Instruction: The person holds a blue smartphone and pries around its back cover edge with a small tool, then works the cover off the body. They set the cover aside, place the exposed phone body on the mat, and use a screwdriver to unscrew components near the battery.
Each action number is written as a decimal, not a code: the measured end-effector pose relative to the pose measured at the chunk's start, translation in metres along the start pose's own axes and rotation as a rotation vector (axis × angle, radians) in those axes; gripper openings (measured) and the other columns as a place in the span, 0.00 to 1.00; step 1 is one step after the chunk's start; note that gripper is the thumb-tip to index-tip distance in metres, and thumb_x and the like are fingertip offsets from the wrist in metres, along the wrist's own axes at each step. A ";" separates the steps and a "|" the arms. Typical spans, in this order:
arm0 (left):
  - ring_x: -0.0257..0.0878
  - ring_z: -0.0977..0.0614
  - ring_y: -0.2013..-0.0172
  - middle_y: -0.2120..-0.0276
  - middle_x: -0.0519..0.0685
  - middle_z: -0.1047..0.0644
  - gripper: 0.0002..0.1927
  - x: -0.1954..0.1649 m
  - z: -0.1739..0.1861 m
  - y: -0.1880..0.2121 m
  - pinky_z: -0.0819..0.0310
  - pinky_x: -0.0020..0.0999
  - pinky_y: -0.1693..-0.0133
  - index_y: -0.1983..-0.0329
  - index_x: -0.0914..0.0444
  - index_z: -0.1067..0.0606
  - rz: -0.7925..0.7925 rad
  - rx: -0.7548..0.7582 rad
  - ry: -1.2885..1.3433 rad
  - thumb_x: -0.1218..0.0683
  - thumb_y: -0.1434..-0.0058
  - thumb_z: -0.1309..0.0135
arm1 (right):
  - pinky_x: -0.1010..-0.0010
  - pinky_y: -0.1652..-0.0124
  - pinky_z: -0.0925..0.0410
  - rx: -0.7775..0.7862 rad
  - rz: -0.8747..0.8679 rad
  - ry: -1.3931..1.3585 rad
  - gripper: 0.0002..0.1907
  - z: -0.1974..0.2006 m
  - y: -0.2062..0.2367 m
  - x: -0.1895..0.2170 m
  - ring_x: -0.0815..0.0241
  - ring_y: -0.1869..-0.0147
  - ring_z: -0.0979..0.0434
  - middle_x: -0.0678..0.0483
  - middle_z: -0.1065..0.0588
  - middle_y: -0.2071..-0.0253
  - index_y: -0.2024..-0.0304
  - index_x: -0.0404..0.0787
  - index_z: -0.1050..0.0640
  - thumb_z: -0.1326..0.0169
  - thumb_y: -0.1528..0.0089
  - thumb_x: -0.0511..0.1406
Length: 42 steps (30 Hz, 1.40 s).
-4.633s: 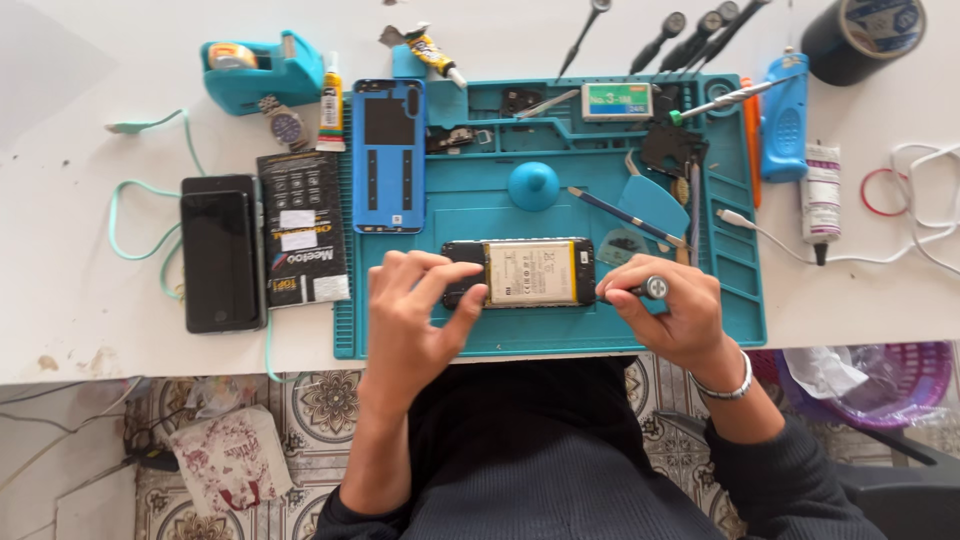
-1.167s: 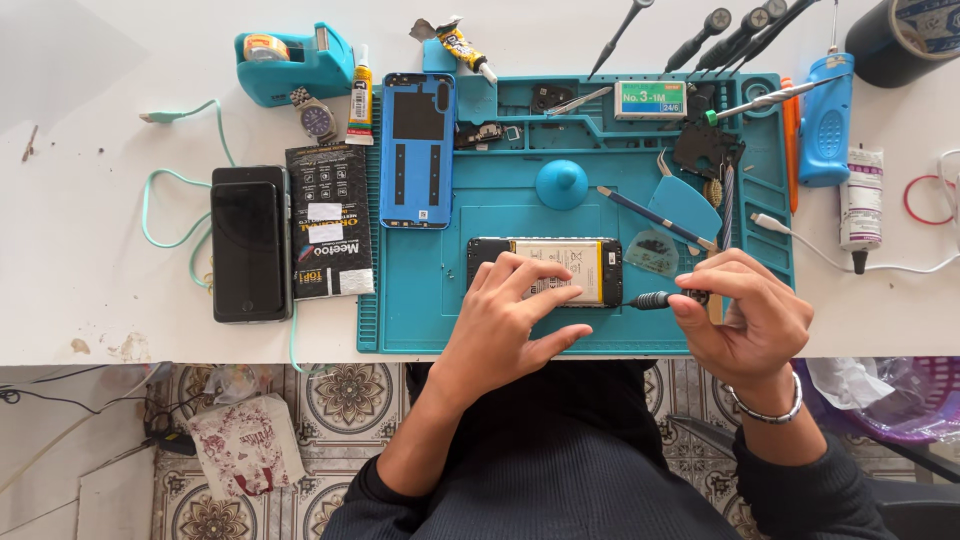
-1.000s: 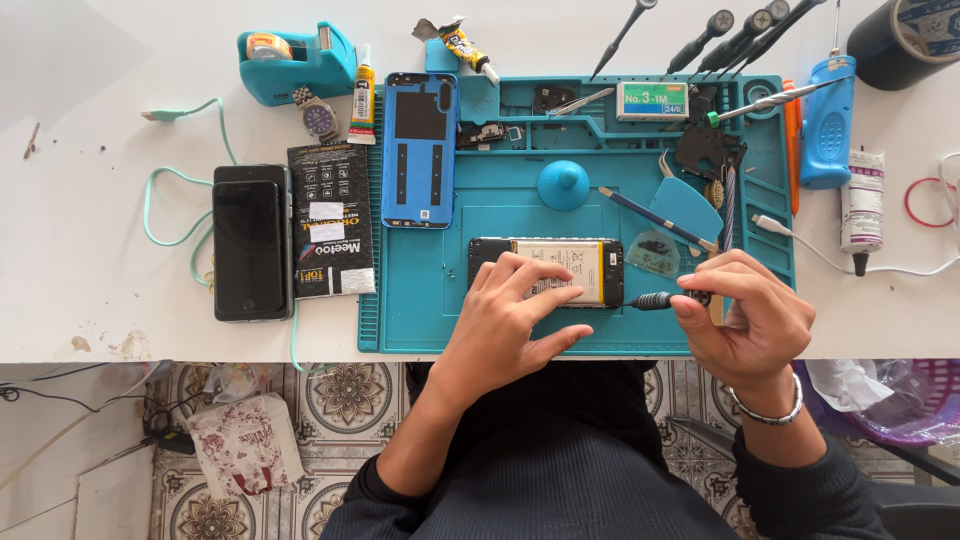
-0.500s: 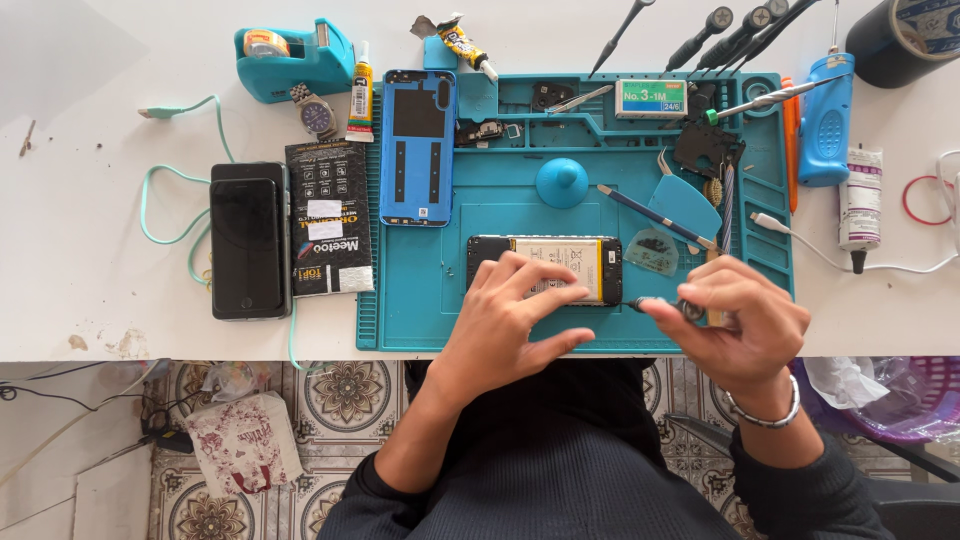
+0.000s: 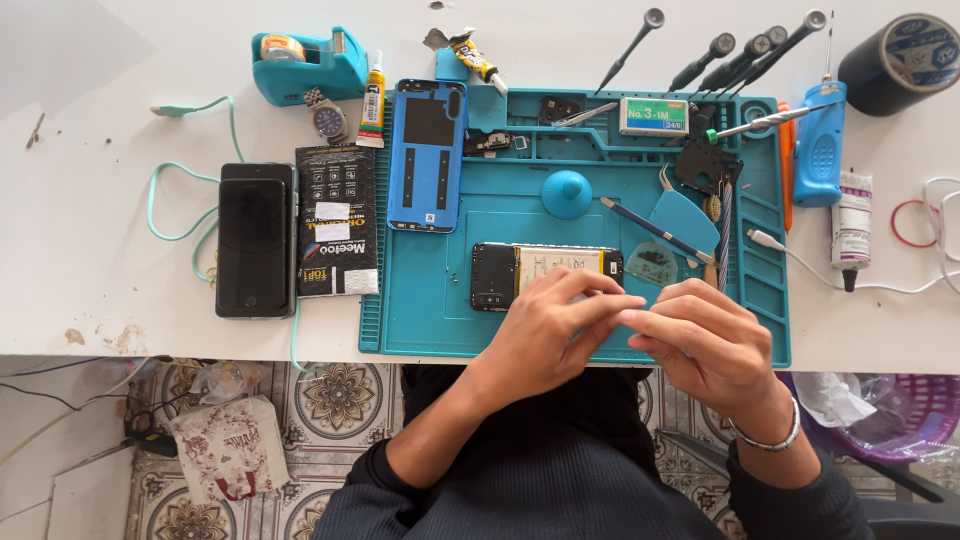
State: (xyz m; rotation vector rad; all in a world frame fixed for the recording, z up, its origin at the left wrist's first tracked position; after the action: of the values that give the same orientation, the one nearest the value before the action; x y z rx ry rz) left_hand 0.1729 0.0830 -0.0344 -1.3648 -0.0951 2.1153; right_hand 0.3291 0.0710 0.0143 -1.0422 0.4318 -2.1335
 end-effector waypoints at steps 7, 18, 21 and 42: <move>0.47 0.22 0.48 0.49 0.48 0.23 0.16 -0.005 -0.002 -0.004 0.29 0.43 0.45 0.41 0.59 0.24 -0.107 -0.013 0.010 0.58 0.32 0.43 | 0.69 0.59 0.27 0.044 -0.019 0.002 0.13 0.007 -0.004 0.006 0.55 0.57 0.20 0.52 0.21 0.64 0.55 0.38 0.21 0.37 0.42 0.27; 0.46 0.22 0.53 0.54 0.44 0.22 0.10 -0.005 -0.012 -0.001 0.28 0.43 0.49 0.57 0.60 0.25 -0.041 -0.043 -0.061 0.53 0.38 0.38 | 0.71 0.64 0.28 0.049 -0.093 0.006 0.18 0.017 0.000 0.010 0.58 0.61 0.20 0.52 0.21 0.67 0.54 0.38 0.19 0.33 0.47 0.30; 0.45 0.22 0.54 0.53 0.43 0.21 0.10 -0.006 -0.014 -0.001 0.28 0.42 0.50 0.52 0.59 0.21 -0.076 -0.054 -0.080 0.55 0.36 0.39 | 0.71 0.66 0.29 0.042 -0.126 0.036 0.17 0.020 0.001 0.007 0.58 0.63 0.20 0.52 0.21 0.68 0.55 0.38 0.18 0.33 0.47 0.29; 0.49 0.25 0.40 0.42 0.50 0.25 0.27 -0.015 0.004 0.007 0.31 0.44 0.37 0.46 0.61 0.25 -0.038 -0.083 0.032 0.43 0.42 0.33 | 0.71 0.73 0.40 0.016 -0.139 0.091 0.21 0.016 0.010 0.004 0.63 0.74 0.35 0.56 0.36 0.79 0.69 0.38 0.23 0.27 0.54 0.41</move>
State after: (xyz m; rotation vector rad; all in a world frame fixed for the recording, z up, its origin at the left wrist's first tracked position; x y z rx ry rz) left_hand 0.1704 0.0699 -0.0232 -1.4337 -0.1963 2.0781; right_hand 0.3443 0.0618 0.0208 -0.9943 0.3943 -2.3112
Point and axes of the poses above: each hand's wrist, its own y-axis away from the middle knuckle, its own z-axis out of the back of the hand, x = y × z, the point moved 6 cm from there along -y, towards the middle knuckle
